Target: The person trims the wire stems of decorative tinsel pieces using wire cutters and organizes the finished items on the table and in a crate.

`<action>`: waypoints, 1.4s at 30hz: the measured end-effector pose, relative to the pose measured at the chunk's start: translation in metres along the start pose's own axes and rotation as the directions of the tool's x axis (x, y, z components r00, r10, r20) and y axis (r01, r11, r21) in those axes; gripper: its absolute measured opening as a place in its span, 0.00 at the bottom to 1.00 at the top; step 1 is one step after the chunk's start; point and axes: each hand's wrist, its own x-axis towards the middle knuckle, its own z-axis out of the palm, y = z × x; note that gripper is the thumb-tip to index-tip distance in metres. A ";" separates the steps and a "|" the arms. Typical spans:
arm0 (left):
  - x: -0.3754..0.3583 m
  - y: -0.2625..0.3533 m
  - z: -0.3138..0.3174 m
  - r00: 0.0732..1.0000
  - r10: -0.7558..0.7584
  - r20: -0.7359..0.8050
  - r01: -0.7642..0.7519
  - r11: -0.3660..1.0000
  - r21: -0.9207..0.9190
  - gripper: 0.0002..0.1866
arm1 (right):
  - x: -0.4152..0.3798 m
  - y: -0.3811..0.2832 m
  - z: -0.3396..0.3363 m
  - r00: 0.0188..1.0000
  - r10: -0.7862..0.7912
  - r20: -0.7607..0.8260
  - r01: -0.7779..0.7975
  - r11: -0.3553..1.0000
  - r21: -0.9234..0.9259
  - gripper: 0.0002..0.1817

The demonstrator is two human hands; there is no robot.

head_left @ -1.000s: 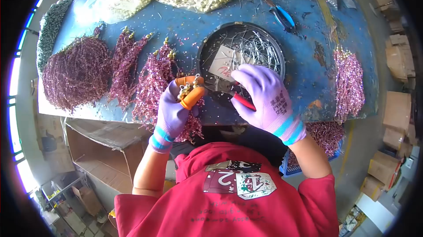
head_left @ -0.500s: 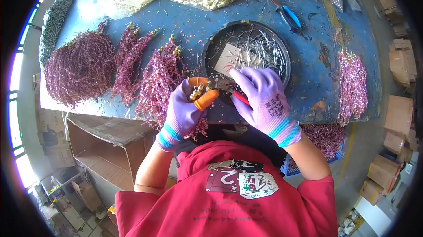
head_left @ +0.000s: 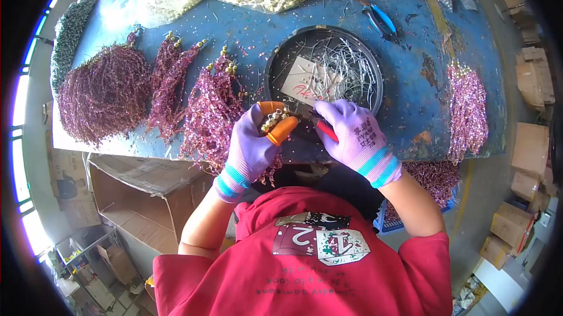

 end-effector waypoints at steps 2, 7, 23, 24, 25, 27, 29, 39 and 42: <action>0.000 0.001 0.001 1.000 -0.017 0.001 0.017 1.000 0.011 0.18 | -0.001 0.000 0.000 0.999 0.027 0.022 -0.027 1.000 0.015 0.19; 0.001 -0.001 0.000 1.000 -0.026 -0.004 0.026 0.996 -0.081 0.15 | 0.000 0.003 -0.002 0.997 0.037 -0.065 -0.019 0.963 0.270 0.16; -0.005 -0.009 -0.003 0.952 0.284 0.109 -0.303 0.925 0.231 0.14 | 0.018 -0.014 -0.003 0.949 0.211 0.234 -0.300 0.370 0.879 0.15; -0.006 -0.006 -0.004 0.951 0.280 0.129 -0.306 0.908 0.286 0.13 | 0.018 -0.015 -0.003 0.953 0.209 0.219 -0.286 0.391 0.875 0.14; -0.007 -0.005 -0.004 0.951 0.281 0.129 -0.307 0.908 0.286 0.13 | 0.016 -0.017 -0.003 0.953 0.209 0.218 -0.286 0.392 0.875 0.14; -0.011 -0.005 -0.005 0.912 0.382 0.147 -0.408 0.820 0.402 0.12 | 0.013 -0.024 -0.003 0.945 0.196 0.261 -0.314 0.321 0.894 0.11; -0.017 -0.010 -0.009 0.916 0.372 0.148 -0.397 0.791 0.465 0.12 | 0.010 -0.028 0.015 0.940 -0.059 -0.335 0.233 0.829 0.509 0.10; -0.062 0.032 -0.080 0.987 0.111 -0.116 -0.084 0.973 0.213 0.13 | 0.008 -0.035 -0.007 0.985 0.133 0.111 -0.146 0.296 0.944 0.14; -0.074 0.044 -0.106 0.963 0.111 -0.245 -0.079 0.987 0.137 0.12 | 0.006 -0.034 0.001 0.979 0.123 0.162 -0.181 0.160 0.970 0.17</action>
